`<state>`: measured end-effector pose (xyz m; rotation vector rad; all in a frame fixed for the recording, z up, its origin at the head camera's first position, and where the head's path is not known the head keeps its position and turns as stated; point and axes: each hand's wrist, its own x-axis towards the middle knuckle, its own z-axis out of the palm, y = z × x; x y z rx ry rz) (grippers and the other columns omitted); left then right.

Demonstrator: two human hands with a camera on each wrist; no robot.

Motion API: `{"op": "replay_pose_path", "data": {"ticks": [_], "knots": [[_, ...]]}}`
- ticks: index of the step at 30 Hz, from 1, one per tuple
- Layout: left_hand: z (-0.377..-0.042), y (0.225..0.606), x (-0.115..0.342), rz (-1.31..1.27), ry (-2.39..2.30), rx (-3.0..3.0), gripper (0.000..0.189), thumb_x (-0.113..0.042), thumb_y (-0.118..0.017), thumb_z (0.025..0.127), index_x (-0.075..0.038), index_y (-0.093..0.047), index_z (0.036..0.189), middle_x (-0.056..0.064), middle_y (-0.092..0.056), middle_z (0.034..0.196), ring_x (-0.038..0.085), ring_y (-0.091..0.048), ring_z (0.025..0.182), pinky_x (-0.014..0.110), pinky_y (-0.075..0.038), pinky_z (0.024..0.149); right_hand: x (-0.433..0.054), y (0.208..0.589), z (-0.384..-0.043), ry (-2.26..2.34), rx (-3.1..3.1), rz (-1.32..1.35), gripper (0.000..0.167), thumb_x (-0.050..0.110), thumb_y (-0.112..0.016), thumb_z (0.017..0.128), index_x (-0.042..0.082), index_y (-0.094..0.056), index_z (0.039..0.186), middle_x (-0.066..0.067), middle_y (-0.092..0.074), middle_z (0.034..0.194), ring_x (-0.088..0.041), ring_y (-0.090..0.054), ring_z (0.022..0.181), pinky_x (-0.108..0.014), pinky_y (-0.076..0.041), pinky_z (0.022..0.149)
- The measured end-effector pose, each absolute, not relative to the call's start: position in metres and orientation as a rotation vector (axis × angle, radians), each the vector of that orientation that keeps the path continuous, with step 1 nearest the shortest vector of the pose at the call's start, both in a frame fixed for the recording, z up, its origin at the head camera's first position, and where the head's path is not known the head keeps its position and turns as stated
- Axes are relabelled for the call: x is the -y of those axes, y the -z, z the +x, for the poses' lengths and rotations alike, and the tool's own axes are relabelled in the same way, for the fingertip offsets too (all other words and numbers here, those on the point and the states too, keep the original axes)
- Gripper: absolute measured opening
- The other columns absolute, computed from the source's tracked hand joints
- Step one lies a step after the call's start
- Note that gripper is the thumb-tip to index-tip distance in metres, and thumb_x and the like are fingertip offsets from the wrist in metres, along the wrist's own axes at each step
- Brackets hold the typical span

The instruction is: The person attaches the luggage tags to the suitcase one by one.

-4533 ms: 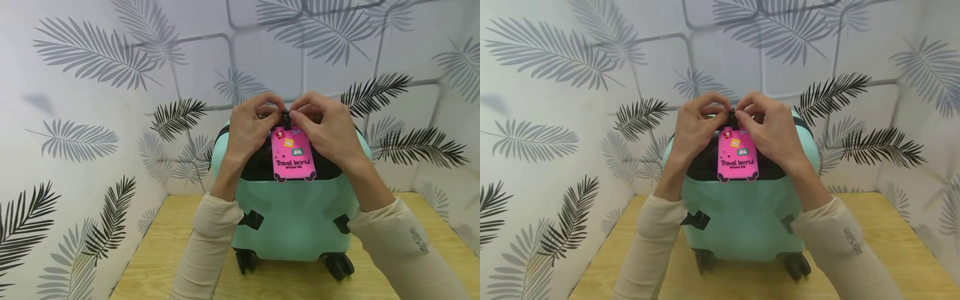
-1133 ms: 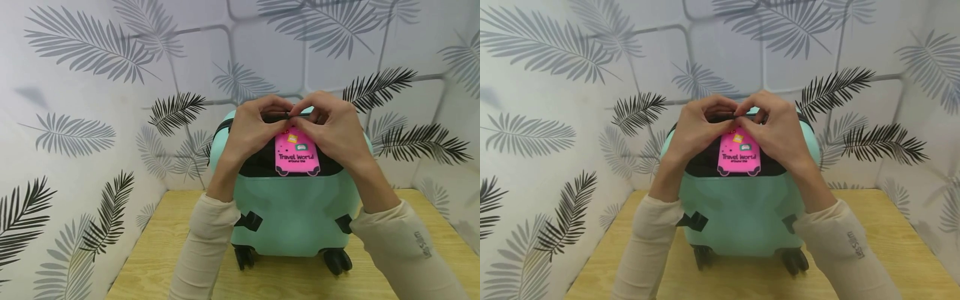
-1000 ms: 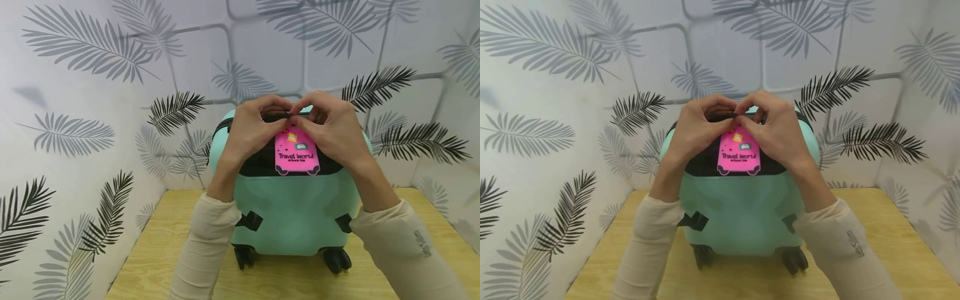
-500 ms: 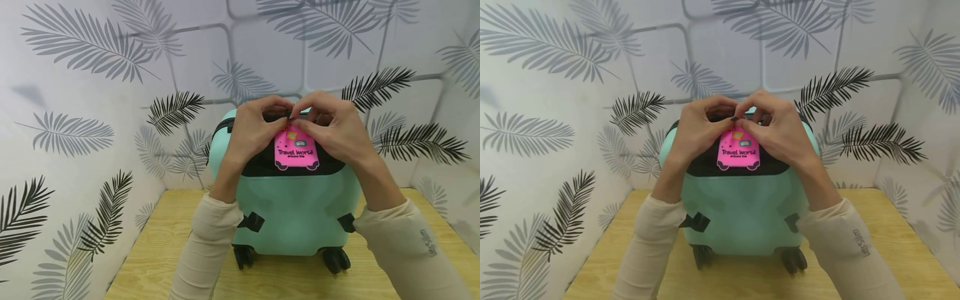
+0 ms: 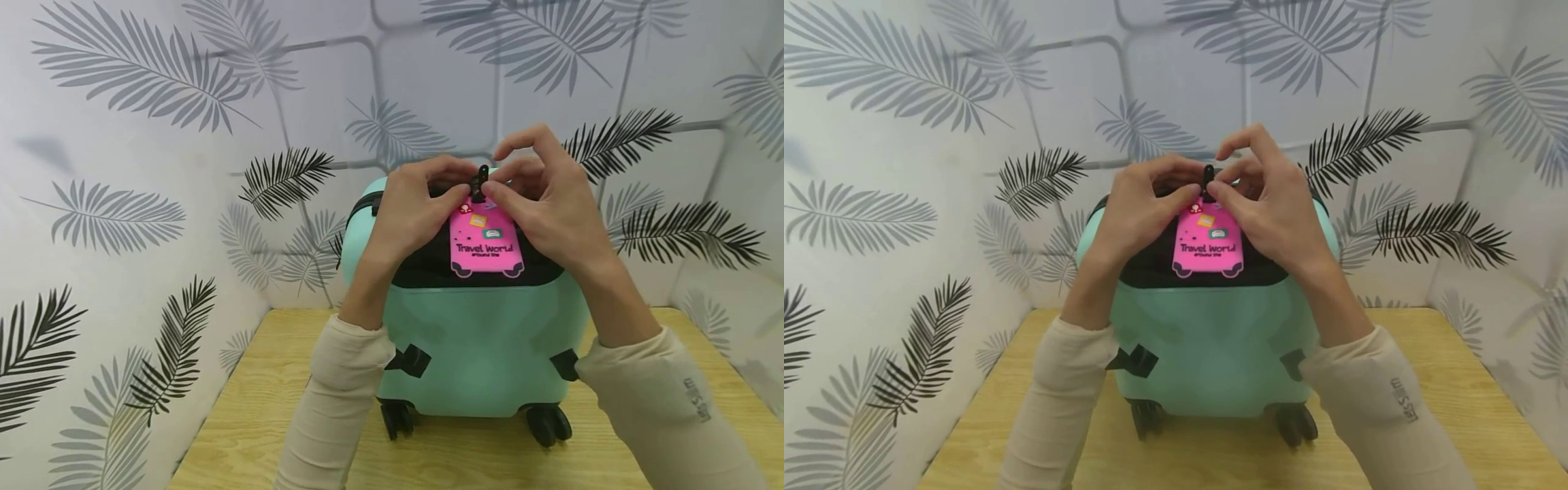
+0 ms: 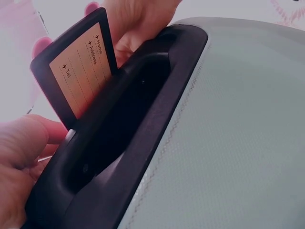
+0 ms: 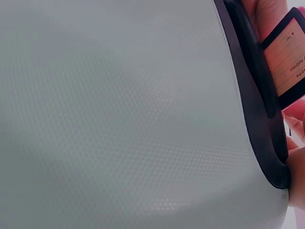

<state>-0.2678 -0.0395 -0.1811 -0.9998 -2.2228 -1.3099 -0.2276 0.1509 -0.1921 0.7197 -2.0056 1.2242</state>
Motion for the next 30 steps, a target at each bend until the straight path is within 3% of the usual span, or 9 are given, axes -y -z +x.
{"op": "replay_pose_path", "data": {"ticks": [6,13,20,30], "knots": [[-0.2674,0.1801,0.0399,-1.002,1.287,2.225,0.023,-0.01,-0.071,0.098,-0.007,-0.076,0.12,0.005,-0.078,0.11,0.01,-0.072,0.1,0.022,-0.05,0.088,-0.1503,0.1915,-0.2264,-1.19,2.001,0.673,0.013,0.003,-0.074,0.094,0.004,-0.075,0.107,-0.003,-0.074,0.092,-0.014,-0.064,0.068,-0.019,-0.051,0.065],[-0.2672,0.1801,0.0406,-1.008,1.28,2.233,0.022,-0.009,-0.07,0.098,-0.007,-0.076,0.119,0.006,-0.078,0.11,0.011,-0.072,0.099,0.022,-0.051,0.088,-0.1499,0.1916,-0.227,-1.194,2.033,0.644,0.016,0.006,-0.075,0.094,0.006,-0.077,0.109,-0.005,-0.075,0.093,-0.014,-0.066,0.071,-0.019,-0.052,0.066],[-0.2677,0.1795,0.0407,-1.009,1.281,2.233,0.021,-0.009,-0.07,0.098,-0.007,-0.076,0.118,0.004,-0.078,0.109,0.01,-0.072,0.098,0.022,-0.05,0.089,-0.1491,0.1901,-0.2272,-1.177,2.071,0.608,0.013,0.008,-0.077,0.094,0.006,-0.08,0.106,0.004,-0.073,0.09,-0.013,-0.067,0.07,-0.018,-0.051,0.065],[-0.2697,0.1813,0.0412,-1.056,1.307,2.194,0.019,-0.007,-0.069,0.098,-0.008,-0.076,0.116,0.004,-0.078,0.108,0.008,-0.073,0.098,0.022,-0.051,0.089,-0.1483,0.1899,-0.2259,-1.174,2.128,0.591,0.011,0.011,-0.077,0.095,0.006,-0.08,0.103,-0.003,-0.074,0.087,-0.013,-0.063,0.067,-0.019,-0.048,0.061]]}}
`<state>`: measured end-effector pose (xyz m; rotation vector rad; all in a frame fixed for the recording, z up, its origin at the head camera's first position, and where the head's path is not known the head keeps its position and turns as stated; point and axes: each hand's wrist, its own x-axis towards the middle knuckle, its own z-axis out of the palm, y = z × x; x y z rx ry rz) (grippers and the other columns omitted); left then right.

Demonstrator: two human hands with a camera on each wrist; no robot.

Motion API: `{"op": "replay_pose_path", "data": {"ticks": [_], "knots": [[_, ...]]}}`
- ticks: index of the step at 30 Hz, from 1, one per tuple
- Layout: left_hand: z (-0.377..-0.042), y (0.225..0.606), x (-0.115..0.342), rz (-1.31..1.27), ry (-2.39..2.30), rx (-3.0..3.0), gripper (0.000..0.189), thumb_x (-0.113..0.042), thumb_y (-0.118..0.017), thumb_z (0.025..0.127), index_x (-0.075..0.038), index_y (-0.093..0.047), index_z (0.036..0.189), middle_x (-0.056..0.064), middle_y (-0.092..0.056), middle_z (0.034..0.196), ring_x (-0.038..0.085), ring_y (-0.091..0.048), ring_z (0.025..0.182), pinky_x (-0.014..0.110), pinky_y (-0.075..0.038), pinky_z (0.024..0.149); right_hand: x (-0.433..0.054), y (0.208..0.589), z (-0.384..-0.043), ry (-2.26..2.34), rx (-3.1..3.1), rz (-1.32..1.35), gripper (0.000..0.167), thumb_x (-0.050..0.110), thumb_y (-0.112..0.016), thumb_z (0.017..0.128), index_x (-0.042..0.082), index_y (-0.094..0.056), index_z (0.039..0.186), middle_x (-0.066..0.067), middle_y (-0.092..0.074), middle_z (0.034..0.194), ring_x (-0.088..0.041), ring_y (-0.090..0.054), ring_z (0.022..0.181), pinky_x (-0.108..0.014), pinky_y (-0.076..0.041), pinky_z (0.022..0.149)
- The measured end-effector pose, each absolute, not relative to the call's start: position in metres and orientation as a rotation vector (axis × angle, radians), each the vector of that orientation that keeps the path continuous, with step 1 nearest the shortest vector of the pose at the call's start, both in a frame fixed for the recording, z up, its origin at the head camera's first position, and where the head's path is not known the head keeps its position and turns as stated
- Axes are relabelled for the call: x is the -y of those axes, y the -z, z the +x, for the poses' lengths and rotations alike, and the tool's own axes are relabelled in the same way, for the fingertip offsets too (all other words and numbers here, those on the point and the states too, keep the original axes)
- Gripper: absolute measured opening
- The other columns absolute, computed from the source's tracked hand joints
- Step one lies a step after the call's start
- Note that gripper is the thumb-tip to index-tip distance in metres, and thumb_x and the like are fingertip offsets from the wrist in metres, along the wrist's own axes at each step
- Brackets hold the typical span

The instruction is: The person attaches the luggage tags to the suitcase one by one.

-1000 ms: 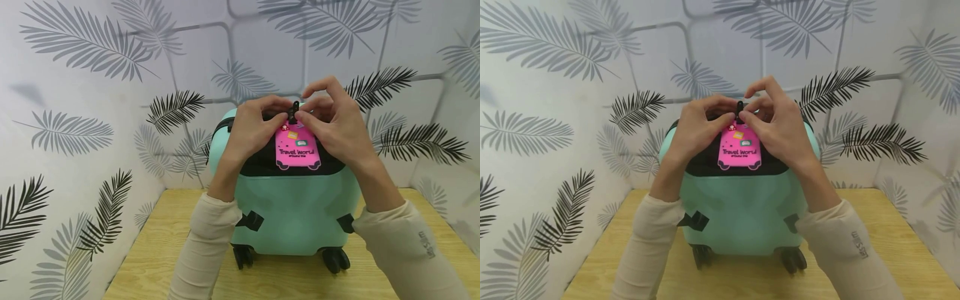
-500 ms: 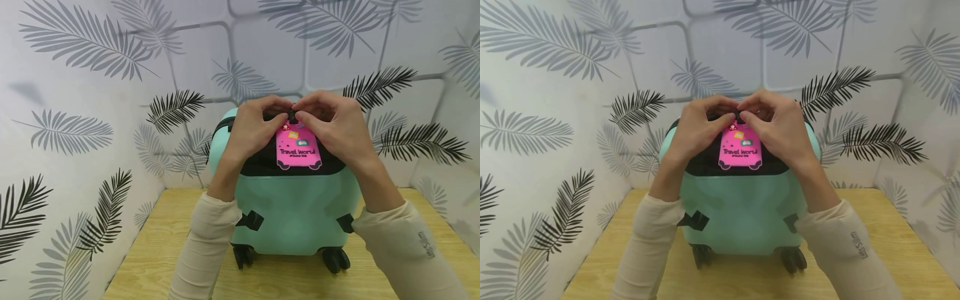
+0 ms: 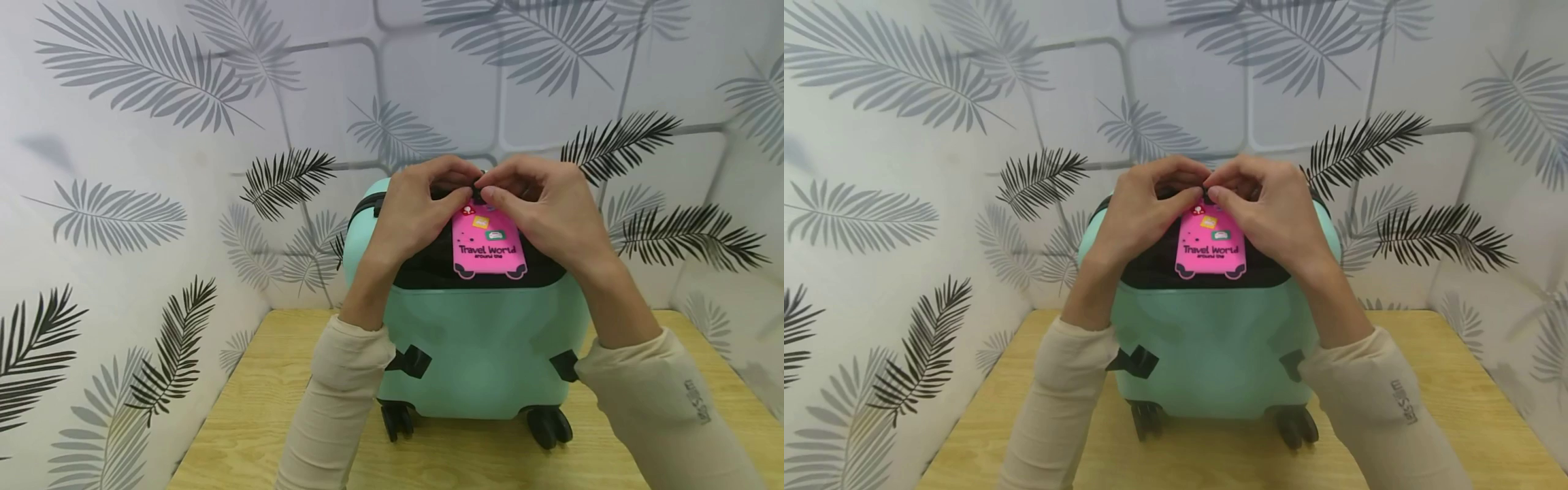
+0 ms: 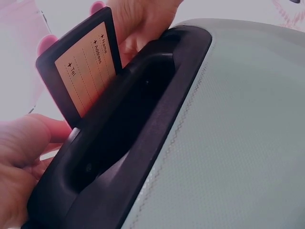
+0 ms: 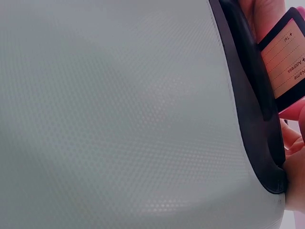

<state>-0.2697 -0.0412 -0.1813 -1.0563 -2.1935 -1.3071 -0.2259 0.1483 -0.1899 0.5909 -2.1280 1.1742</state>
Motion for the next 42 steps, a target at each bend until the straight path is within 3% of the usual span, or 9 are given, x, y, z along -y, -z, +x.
{"op": "replay_pose_path", "data": {"ticks": [26,33,38,42], "knots": [[-0.2673,0.184,0.0428,-1.056,1.301,2.168,0.017,-0.011,-0.07,0.095,-0.011,-0.077,0.111,0.0,-0.075,0.099,0.006,-0.07,0.09,0.029,-0.05,0.086,-0.1452,0.1898,-0.2259,-1.148,2.126,0.495,0.009,0.013,-0.078,0.093,0.006,-0.074,0.098,-0.004,-0.068,0.083,-0.015,-0.06,0.066,-0.021,-0.044,0.062],[-0.2658,0.1801,0.0412,-1.078,1.304,2.181,0.017,-0.016,-0.077,0.092,-0.014,-0.076,0.109,-0.003,-0.071,0.095,0.006,-0.068,0.091,0.028,-0.048,0.089,-0.1439,0.1863,-0.2268,-1.144,2.106,0.449,0.015,0.014,-0.078,0.093,0.007,-0.071,0.103,-0.001,-0.069,0.088,-0.012,-0.061,0.064,-0.021,-0.045,0.061],[-0.2659,0.1805,0.0409,-1.096,1.325,2.172,0.019,-0.015,-0.079,0.09,-0.013,-0.075,0.109,-0.003,-0.07,0.094,0.007,-0.067,0.09,0.027,-0.047,0.088,-0.1451,0.1844,-0.2271,-1.182,2.127,0.437,0.018,0.013,-0.065,0.101,0.009,-0.07,0.118,-0.006,-0.069,0.104,-0.012,-0.058,0.063,-0.02,-0.041,0.057],[-0.2675,0.1822,0.041,-1.093,1.329,2.169,0.018,-0.014,-0.079,0.091,-0.013,-0.074,0.108,-0.002,-0.07,0.093,0.009,-0.067,0.09,0.027,-0.047,0.088,-0.1457,0.1824,-0.227,-1.128,2.226,0.421,0.027,0.014,-0.053,0.107,0.012,-0.074,0.124,-0.008,-0.071,0.112,-0.017,-0.056,0.07,-0.023,-0.04,0.062]]}}
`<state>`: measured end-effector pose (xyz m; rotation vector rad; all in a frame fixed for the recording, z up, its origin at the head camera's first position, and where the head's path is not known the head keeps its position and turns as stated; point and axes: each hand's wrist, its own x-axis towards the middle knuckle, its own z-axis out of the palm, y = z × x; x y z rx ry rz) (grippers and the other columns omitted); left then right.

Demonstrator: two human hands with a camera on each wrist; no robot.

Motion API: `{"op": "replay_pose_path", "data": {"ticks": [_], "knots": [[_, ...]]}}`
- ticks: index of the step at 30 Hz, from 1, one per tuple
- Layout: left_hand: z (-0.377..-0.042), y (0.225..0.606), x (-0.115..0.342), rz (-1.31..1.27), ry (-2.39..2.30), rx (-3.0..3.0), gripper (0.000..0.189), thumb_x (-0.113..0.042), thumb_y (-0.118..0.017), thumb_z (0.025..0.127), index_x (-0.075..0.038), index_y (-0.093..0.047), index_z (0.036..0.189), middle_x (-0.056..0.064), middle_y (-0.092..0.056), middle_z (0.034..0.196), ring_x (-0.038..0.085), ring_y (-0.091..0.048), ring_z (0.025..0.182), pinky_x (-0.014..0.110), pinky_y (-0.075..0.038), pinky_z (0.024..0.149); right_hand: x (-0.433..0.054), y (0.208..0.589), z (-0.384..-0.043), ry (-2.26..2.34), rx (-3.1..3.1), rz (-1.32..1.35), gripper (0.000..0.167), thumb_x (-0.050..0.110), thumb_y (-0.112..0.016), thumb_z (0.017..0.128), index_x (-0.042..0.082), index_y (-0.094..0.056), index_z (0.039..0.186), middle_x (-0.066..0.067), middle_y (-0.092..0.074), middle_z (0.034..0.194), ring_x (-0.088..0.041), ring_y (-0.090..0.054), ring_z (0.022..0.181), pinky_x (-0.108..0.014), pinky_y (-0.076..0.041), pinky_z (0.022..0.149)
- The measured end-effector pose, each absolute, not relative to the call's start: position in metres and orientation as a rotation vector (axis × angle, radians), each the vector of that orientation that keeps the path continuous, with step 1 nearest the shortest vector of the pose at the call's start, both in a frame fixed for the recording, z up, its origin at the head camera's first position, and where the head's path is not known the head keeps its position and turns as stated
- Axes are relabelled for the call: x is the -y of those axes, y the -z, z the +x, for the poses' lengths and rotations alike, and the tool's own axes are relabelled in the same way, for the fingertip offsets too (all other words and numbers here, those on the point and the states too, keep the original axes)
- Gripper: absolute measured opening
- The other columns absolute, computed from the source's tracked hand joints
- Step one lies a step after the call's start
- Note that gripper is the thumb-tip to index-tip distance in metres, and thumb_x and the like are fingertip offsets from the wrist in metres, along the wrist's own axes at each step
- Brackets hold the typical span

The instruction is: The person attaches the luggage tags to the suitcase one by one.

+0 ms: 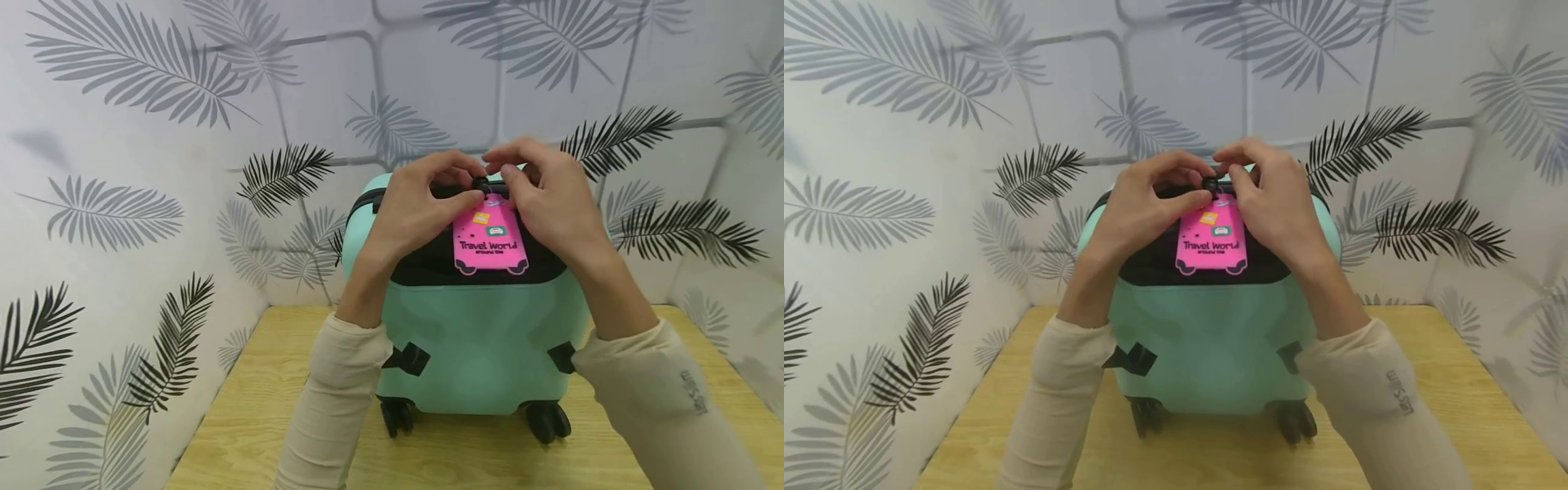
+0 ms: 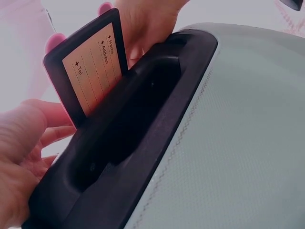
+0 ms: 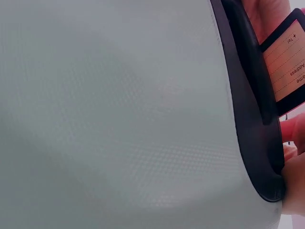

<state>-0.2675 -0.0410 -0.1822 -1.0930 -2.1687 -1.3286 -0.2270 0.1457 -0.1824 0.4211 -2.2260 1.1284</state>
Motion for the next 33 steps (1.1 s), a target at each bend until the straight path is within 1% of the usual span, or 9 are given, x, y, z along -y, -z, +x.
{"op": "replay_pose_path", "data": {"ticks": [4,7,10,15,18,21,24,29,33], "knots": [[-0.2678,0.1823,0.0415,-1.1,1.317,2.175,0.017,-0.013,-0.078,0.091,-0.013,-0.074,0.107,-0.001,-0.068,0.094,0.009,-0.067,0.092,0.027,-0.047,0.089,-0.1453,0.1783,-0.2275,-1.05,2.327,0.427,0.031,0.013,-0.051,0.107,0.01,-0.075,0.126,-0.011,-0.073,0.116,-0.021,-0.057,0.082,-0.028,-0.041,0.071],[-0.2671,0.1821,0.0416,-1.103,1.298,2.182,0.016,-0.013,-0.078,0.092,-0.013,-0.074,0.108,-0.001,-0.068,0.094,0.01,-0.067,0.093,0.027,-0.047,0.09,-0.145,0.1751,-0.2283,-1.017,2.373,0.443,0.031,0.011,-0.052,0.106,0.006,-0.075,0.126,-0.014,-0.072,0.121,-0.026,-0.061,0.099,-0.036,-0.044,0.083],[-0.2664,0.1822,0.0414,-1.103,1.281,2.185,0.016,-0.013,-0.077,0.093,-0.012,-0.075,0.108,-0.001,-0.068,0.095,0.01,-0.068,0.095,0.027,-0.048,0.09,-0.1446,0.174,-0.2287,-0.988,2.395,0.453,0.029,0.01,-0.054,0.105,0.004,-0.074,0.124,-0.016,-0.07,0.125,-0.031,-0.06,0.105,-0.043,-0.043,0.089],[-0.2651,0.1818,0.0411,-1.109,1.287,2.185,0.015,-0.012,-0.076,0.093,-0.012,-0.075,0.108,-0.001,-0.068,0.096,0.011,-0.069,0.097,0.027,-0.048,0.091,-0.1434,0.1752,-0.2291,-0.987,2.386,0.44,0.025,0.013,-0.055,0.106,0.005,-0.074,0.122,-0.015,-0.071,0.117,-0.028,-0.057,0.083,-0.038,-0.04,0.078],[-0.2646,0.182,0.0416,-1.107,1.288,2.186,0.015,-0.011,-0.076,0.093,-0.013,-0.074,0.108,-0.002,-0.067,0.096,0.01,-0.068,0.096,0.028,-0.048,0.091,-0.1425,0.1763,-0.2291,-1.02,2.377,0.425,0.024,0.016,-0.055,0.106,0.008,-0.072,0.121,-0.013,-0.071,0.102,-0.024,-0.054,0.071,-0.033,-0.038,0.072],[-0.2649,0.1837,0.0419,-1.108,1.283,2.189,0.015,-0.01,-0.076,0.092,-0.014,-0.074,0.107,-0.001,-0.067,0.097,0.01,-0.068,0.096,0.028,-0.047,0.091,-0.1426,0.1793,-0.2298,-1.05,2.361,0.413,0.022,0.014,-0.056,0.106,0.008,-0.071,0.12,-0.011,-0.068,0.088,-0.021,-0.051,0.064,-0.03,-0.038,0.066],[-0.2648,0.1848,0.0423,-1.116,1.272,2.186,0.015,-0.01,-0.075,0.092,-0.013,-0.075,0.107,0.0,-0.068,0.099,0.011,-0.068,0.096,0.028,-0.048,0.092,-0.1425,0.1817,-0.2307,-1.063,2.338,0.411,0.02,0.012,-0.057,0.105,0.007,-0.07,0.118,-0.01,-0.064,0.08,-0.019,-0.05,0.061,-0.027,-0.038,0.061],[-0.2655,0.1839,0.0422,-1.136,1.243,2.167,0.015,-0.01,-0.074,0.093,-0.012,-0.075,0.108,0.001,-0.068,0.101,0.012,-0.066,0.098,0.025,-0.049,0.094,-0.1413,0.1815,-0.2309,-1.097,2.284,0.423,0.016,0.011,-0.059,0.104,0.005,-0.07,0.114,-0.012,-0.065,0.08,-0.016,-0.05,0.058,-0.024,-0.038,0.057],[-0.266,0.1828,0.042,-1.151,1.233,2.155,0.014,-0.009,-0.074,0.094,-0.01,-0.075,0.107,0.002,-0.067,0.102,0.012,-0.063,0.099,0.023,-0.049,0.096,-0.1405,0.1812,-0.2306,-1.119,2.26,0.444,0.016,0.011,-0.058,0.106,0.003,-0.068,0.115,-0.014,-0.068,0.094,-0.017,-0.053,0.064,-0.023,-0.04,0.06]]}}
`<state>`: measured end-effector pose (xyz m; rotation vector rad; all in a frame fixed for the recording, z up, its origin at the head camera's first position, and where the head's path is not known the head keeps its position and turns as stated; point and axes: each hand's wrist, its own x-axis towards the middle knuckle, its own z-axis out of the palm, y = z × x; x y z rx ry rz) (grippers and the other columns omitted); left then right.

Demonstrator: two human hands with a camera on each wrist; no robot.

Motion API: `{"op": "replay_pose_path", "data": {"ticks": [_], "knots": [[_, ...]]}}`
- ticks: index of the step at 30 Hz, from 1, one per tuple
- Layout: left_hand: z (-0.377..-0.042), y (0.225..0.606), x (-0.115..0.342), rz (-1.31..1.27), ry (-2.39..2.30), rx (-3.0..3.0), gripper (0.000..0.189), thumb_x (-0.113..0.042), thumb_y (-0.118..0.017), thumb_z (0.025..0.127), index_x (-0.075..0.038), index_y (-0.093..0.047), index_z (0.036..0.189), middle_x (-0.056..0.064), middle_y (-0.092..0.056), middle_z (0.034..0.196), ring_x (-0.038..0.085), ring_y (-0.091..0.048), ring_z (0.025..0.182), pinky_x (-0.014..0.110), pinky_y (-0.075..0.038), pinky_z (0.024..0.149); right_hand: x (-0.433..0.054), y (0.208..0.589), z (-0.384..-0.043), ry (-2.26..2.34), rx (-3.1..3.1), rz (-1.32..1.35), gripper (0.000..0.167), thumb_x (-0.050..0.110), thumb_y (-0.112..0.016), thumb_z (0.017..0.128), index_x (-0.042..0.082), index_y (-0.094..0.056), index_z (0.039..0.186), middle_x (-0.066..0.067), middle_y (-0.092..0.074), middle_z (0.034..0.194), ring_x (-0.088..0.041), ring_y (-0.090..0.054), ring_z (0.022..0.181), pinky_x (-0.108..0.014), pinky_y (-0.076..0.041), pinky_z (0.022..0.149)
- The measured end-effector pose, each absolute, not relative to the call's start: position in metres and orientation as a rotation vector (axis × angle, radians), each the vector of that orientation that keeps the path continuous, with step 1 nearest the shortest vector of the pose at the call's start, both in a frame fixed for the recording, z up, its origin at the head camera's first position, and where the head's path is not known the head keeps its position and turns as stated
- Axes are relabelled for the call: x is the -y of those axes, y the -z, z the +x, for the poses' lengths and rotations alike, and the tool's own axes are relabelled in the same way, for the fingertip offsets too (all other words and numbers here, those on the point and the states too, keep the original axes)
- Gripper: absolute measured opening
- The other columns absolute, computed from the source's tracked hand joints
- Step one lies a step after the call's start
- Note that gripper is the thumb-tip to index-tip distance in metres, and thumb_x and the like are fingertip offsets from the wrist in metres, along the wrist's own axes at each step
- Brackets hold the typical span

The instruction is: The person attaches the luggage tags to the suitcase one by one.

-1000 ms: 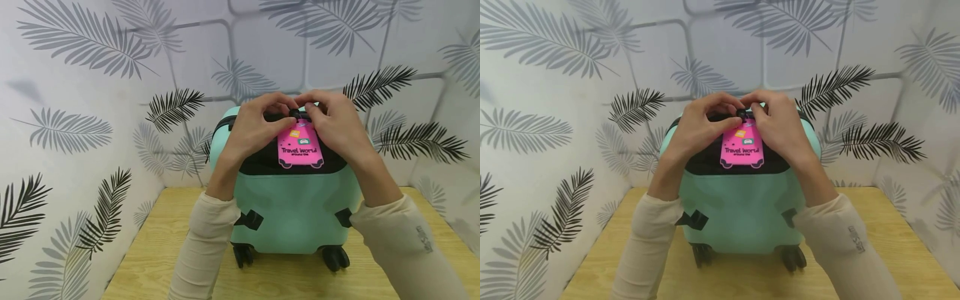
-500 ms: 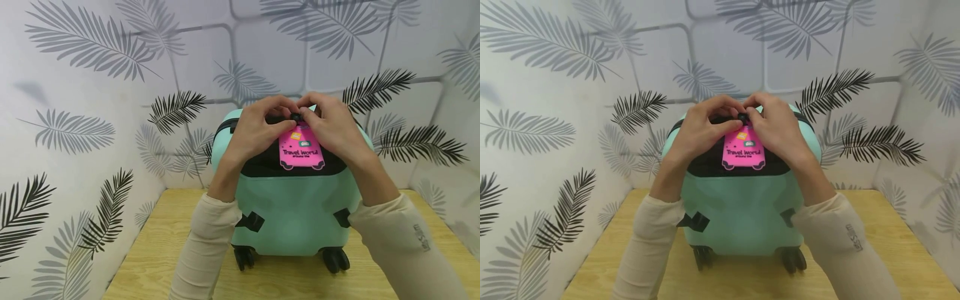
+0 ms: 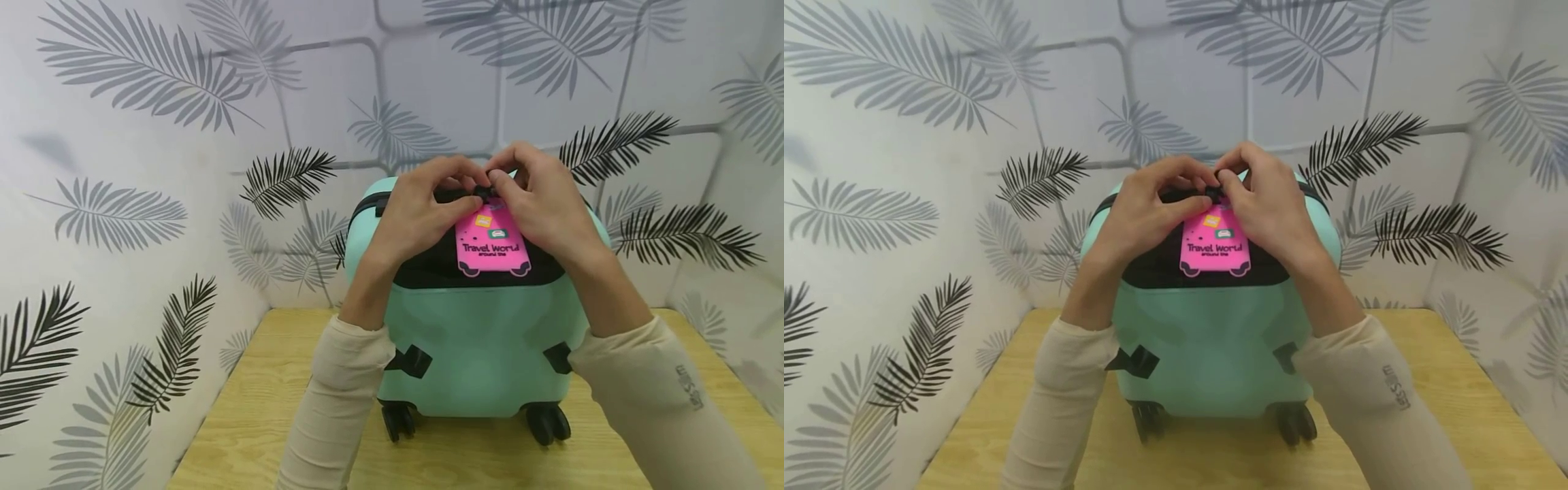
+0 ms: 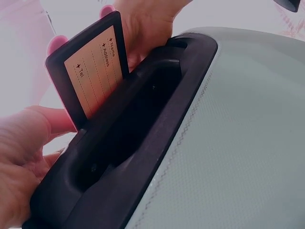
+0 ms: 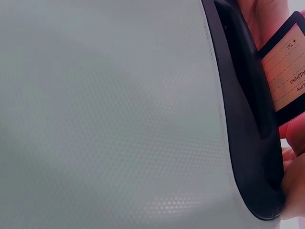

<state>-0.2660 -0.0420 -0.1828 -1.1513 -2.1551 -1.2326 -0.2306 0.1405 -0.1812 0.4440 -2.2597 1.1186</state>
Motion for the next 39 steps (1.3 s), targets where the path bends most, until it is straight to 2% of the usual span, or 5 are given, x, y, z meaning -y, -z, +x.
{"op": "replay_pose_path", "data": {"ticks": [5,10,16,32,39], "knots": [[-0.2664,0.1842,0.0421,-1.178,1.234,2.136,0.012,-0.008,-0.072,0.094,-0.009,-0.074,0.106,0.003,-0.068,0.103,0.013,-0.063,0.099,0.023,-0.049,0.096,-0.1412,0.1832,-0.2305,-1.195,2.229,0.469,0.015,0.01,-0.055,0.107,0.002,-0.065,0.115,-0.011,-0.066,0.104,-0.016,-0.058,0.072,-0.023,-0.043,0.066],[-0.2648,0.1841,0.0422,-1.178,1.225,2.146,0.012,-0.006,-0.073,0.094,-0.008,-0.074,0.106,0.004,-0.069,0.106,0.013,-0.063,0.101,0.022,-0.049,0.097,-0.1442,0.1856,-0.2316,-1.26,2.162,0.509,0.014,0.006,-0.062,0.103,0.0,-0.069,0.114,-0.005,-0.069,0.097,-0.014,-0.058,0.068,-0.02,-0.044,0.061],[-0.2646,0.1832,0.0414,-1.176,1.226,2.149,0.013,-0.005,-0.074,0.094,-0.008,-0.075,0.106,0.004,-0.068,0.104,0.012,-0.063,0.101,0.02,-0.049,0.098,-0.1471,0.1842,-0.2319,-1.297,2.137,0.486,0.015,0.005,-0.071,0.097,-0.001,-0.075,0.11,0.003,-0.073,0.087,-0.009,-0.064,0.069,-0.018,-0.048,0.061],[-0.2662,0.1834,0.0404,-1.187,1.234,2.105,0.008,-0.004,-0.074,0.093,-0.007,-0.076,0.1,0.002,-0.07,0.1,0.01,-0.065,0.1,0.022,-0.05,0.097,-0.1417,0.1841,-0.231,-1.262,2.128,0.446,0.011,0.007,-0.068,0.099,0.0,-0.073,0.107,0.003,-0.071,0.087,-0.011,-0.06,0.065,-0.02,-0.044,0.059],[-0.2665,0.1836,0.0402,-1.171,1.248,2.104,0.005,-0.005,-0.077,0.092,-0.008,-0.076,0.096,0.001,-0.07,0.098,0.01,-0.067,0.098,0.026,-0.052,0.091,-0.1422,0.1846,-0.2301,-1.252,2.125,0.452,0.011,0.006,-0.069,0.099,0.0,-0.073,0.107,0.002,-0.071,0.088,-0.011,-0.06,0.066,-0.02,-0.045,0.06]]}}
